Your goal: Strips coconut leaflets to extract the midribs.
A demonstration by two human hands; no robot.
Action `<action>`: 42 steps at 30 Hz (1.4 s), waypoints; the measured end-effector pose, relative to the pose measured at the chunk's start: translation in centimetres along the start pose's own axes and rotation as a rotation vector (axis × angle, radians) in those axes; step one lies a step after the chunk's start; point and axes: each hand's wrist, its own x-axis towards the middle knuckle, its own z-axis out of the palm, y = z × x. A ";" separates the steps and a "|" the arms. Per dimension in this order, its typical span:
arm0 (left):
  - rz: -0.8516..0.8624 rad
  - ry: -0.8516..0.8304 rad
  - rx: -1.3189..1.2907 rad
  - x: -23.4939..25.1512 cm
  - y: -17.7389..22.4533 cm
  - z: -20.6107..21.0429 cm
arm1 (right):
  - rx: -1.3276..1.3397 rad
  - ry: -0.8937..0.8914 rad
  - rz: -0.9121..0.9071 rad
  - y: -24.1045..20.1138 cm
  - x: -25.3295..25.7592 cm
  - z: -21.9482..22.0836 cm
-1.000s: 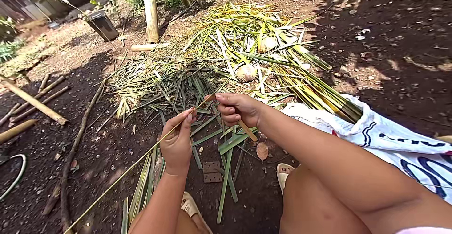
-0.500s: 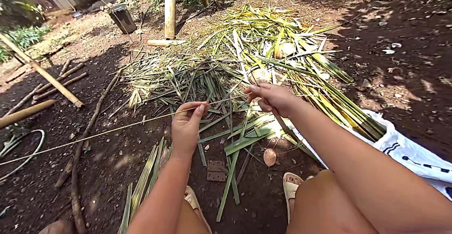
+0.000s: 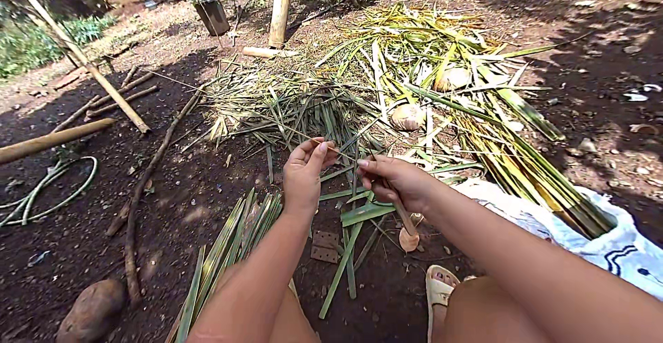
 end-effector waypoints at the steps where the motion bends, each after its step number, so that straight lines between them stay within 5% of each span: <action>1: -0.010 -0.028 0.013 -0.2 -0.2 0.1 | 0.031 -0.024 0.011 0.2 0.0 0.2; 4: 0.008 -0.081 0.048 -0.6 -0.9 0.4 | -0.061 -0.013 -0.013 0.7 0.3 0.4; 8: 0.021 -0.051 0.079 -0.6 -0.4 0.3 | -0.419 0.222 -0.194 -0.2 0.2 -0.2; 14: 0.016 -0.066 0.290 -1.3 -1.1 0.3 | -0.508 0.092 -0.464 -1.6 -2.1 0.0; 27: -0.096 -0.305 0.518 -2.5 -0.1 0.8 | -0.398 0.157 -0.364 -1.4 -2.7 1.2; 42: -0.024 -0.245 0.803 -2.7 0.5 1.1 | -0.661 0.216 -0.200 -1.6 -2.3 1.8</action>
